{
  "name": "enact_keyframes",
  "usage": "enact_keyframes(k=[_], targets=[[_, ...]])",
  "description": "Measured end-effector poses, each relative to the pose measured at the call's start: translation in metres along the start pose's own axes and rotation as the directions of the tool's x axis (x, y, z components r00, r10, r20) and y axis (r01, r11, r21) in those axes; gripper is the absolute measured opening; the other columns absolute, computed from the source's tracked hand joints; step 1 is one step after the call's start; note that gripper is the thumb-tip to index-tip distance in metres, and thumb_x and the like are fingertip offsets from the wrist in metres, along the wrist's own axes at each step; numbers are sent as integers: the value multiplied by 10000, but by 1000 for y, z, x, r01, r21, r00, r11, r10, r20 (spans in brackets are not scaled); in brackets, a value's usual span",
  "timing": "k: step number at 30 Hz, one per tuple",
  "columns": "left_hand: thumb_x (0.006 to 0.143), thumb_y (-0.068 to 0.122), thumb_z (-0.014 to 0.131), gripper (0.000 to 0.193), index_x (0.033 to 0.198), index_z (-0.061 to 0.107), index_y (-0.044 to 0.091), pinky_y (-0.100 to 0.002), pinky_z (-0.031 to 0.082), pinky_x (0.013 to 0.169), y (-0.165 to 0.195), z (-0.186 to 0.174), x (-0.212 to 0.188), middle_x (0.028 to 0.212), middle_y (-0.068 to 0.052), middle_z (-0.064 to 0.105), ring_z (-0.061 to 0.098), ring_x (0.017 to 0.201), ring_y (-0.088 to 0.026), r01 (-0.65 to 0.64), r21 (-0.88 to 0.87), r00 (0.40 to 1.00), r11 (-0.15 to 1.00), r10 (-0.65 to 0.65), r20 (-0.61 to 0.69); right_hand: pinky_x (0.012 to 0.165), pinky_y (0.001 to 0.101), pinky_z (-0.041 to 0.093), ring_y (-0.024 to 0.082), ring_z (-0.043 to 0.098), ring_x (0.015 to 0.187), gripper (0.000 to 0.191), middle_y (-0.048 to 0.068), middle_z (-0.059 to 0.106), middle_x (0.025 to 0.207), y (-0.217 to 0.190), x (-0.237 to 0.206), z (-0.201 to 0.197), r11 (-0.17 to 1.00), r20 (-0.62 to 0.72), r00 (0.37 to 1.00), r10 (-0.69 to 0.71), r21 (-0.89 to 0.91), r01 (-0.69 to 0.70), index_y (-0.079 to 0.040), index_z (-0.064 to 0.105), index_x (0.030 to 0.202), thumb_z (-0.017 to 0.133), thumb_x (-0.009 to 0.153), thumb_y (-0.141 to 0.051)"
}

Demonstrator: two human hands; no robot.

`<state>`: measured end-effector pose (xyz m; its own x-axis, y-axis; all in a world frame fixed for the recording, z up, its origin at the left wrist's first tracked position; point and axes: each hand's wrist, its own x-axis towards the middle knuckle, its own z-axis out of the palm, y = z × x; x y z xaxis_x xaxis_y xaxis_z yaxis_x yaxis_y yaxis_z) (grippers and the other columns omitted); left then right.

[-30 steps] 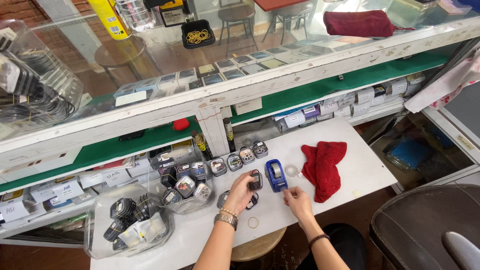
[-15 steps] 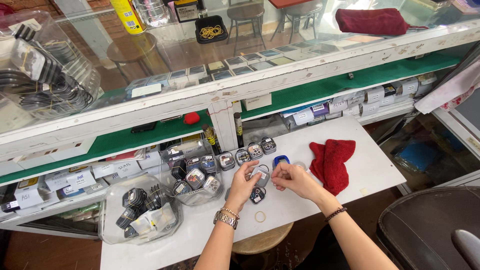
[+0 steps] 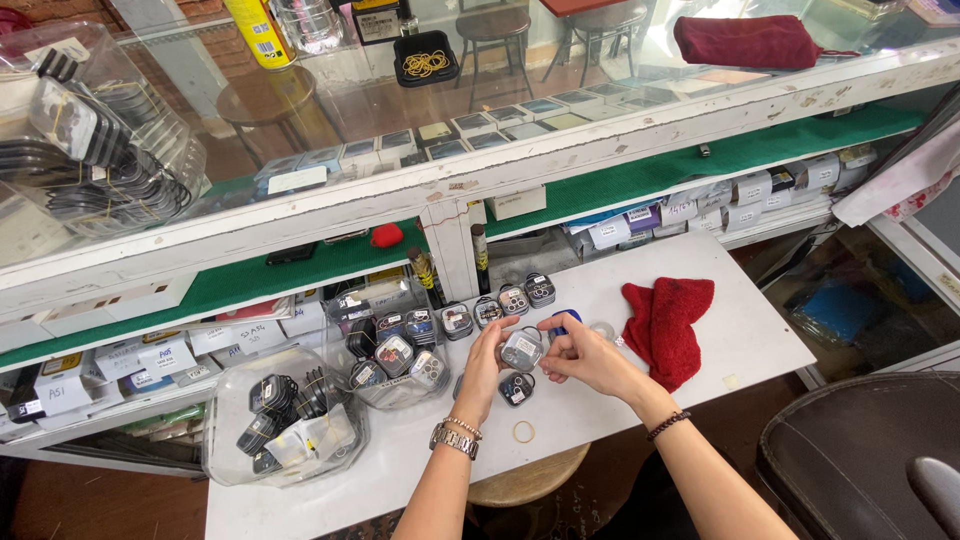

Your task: The person picks up small digital watches one at a time from a pile on the counter, opens and turns each one, presses a strip of tape from a blue tape dispenser onto it, and places it in a row on the counter. They briefly wipe one watch with a red cloth before continuing with the next device.

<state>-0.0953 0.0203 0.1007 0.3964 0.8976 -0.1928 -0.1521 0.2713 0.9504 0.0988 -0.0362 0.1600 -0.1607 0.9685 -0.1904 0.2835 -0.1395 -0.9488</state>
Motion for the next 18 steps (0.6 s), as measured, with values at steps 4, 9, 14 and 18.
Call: enact_keyframes(k=[4,9,14,18], targets=[[1049,330,325,480,1360,611,104,-311,558,878,4,-1,-3,1135,-73,673,674,971,-138,-8,-18,1000,1000,8,18,705,269,598,113,680,733,480,54,699,781,-1,0,1,1000,0,1000,7,-12,-7,-34,505,1348,692,907,-71],[1032,295,341,470,1382,597,112,-313,547,885,6,-2,-9,1139,-61,671,663,978,-134,-16,-34,1000,999,17,23,693,272,574,113,653,717,474,56,688,775,0,-1,4,1000,5,1000,-13,7,13,-35,516,1352,690,912,-61],[996,287,474,458,1406,575,108,-273,534,896,10,0,-16,1157,-33,682,657,1008,-100,-21,-21,999,1000,22,31,697,263,573,106,658,717,465,47,686,772,2,0,7,1000,13,1000,-9,5,9,-41,521,1342,694,911,-59],[894,190,746,631,1469,495,120,-275,516,843,17,7,-20,1076,-88,659,635,977,-131,-47,201,999,978,43,22,693,270,577,108,654,715,470,48,674,769,3,2,8,1000,14,999,-29,14,28,-39,518,1345,691,908,-56]])
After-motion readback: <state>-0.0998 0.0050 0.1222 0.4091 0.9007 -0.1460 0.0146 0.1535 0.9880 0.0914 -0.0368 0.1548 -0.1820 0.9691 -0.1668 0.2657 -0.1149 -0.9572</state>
